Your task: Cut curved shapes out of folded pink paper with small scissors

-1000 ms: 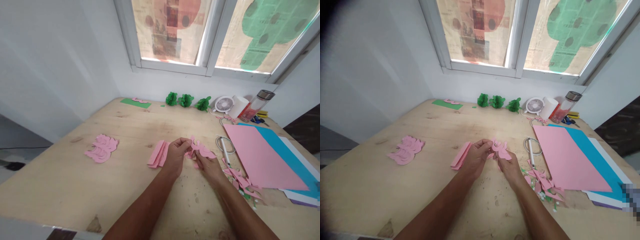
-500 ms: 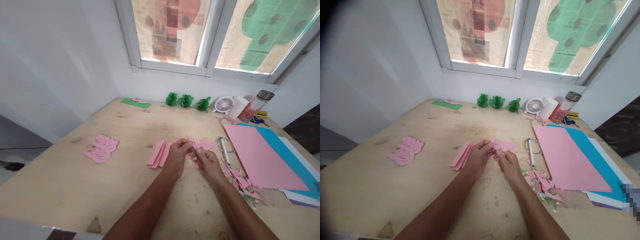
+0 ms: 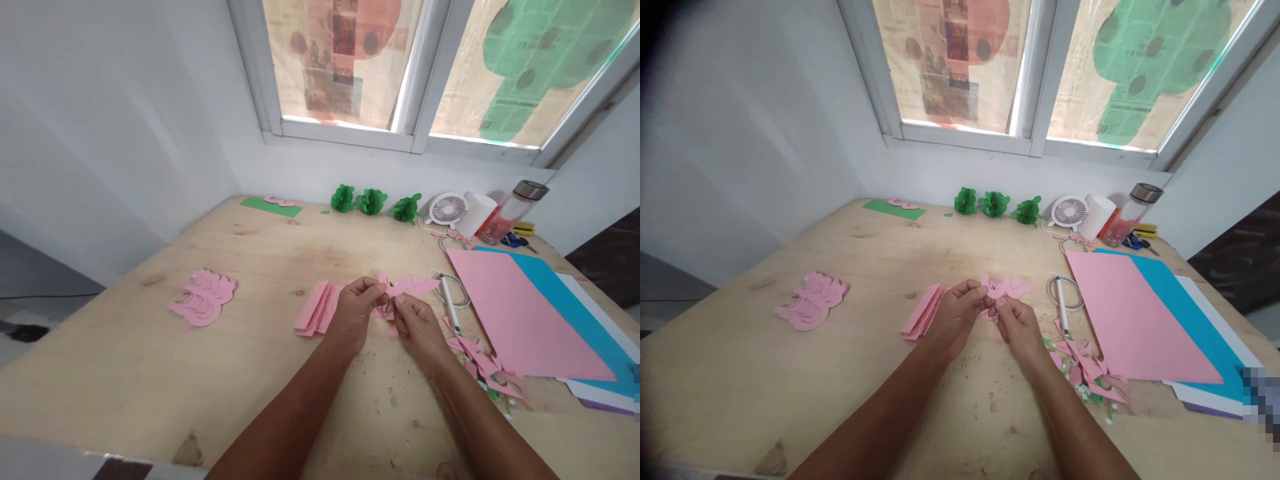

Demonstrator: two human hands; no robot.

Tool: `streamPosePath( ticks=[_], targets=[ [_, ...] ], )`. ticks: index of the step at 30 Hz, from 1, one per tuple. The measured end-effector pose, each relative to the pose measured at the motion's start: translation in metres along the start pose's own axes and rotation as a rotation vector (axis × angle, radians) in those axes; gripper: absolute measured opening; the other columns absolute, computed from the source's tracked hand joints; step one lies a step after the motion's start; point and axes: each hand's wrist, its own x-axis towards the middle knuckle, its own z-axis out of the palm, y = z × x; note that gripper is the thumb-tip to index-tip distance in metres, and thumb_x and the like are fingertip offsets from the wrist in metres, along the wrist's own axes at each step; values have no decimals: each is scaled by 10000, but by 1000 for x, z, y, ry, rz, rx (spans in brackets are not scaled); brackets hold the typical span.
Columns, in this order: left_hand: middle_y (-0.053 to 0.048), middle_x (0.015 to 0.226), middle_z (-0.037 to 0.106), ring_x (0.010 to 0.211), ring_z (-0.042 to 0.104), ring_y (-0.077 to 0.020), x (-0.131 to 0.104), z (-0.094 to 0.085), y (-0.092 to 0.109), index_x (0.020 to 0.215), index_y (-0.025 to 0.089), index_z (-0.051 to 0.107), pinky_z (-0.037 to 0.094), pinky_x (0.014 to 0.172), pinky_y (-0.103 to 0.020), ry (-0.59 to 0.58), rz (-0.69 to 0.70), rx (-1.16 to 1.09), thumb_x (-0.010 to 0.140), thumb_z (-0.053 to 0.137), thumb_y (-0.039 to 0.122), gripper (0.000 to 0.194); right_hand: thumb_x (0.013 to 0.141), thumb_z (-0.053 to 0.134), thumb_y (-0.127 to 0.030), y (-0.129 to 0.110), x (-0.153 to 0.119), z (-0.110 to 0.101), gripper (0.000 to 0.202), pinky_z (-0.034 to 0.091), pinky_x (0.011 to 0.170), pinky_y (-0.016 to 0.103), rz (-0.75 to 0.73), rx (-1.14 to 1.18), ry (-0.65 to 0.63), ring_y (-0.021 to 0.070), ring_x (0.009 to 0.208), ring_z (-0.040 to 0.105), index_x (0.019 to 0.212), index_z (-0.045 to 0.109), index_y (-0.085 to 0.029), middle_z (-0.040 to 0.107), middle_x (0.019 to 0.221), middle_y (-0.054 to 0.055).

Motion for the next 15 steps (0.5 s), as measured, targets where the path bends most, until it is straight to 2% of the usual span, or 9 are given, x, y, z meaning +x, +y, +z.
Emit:
streamPosePath(
  ticks=[6, 15],
  targets=[
    [8, 541, 534, 539, 483, -101, 2, -2, 4, 586, 141, 571, 400, 630, -289, 5, 8, 28, 631, 675, 249, 156, 829, 457, -467, -4, -2, 0, 365, 148, 389, 221, 25, -12, -18, 66, 359, 224, 675, 549, -148, 304, 382, -85],
    [6, 544, 532, 529, 487, -105, 0, 0, 6, 593, 133, 567, 390, 601, -285, -74, 10, 41, 652, 665, 250, 164, 789, 512, -488, -1, 0, 0, 378, 140, 388, 224, 56, -6, 4, 63, 364, 201, 620, 539, -151, 261, 385, -91]
  ],
)
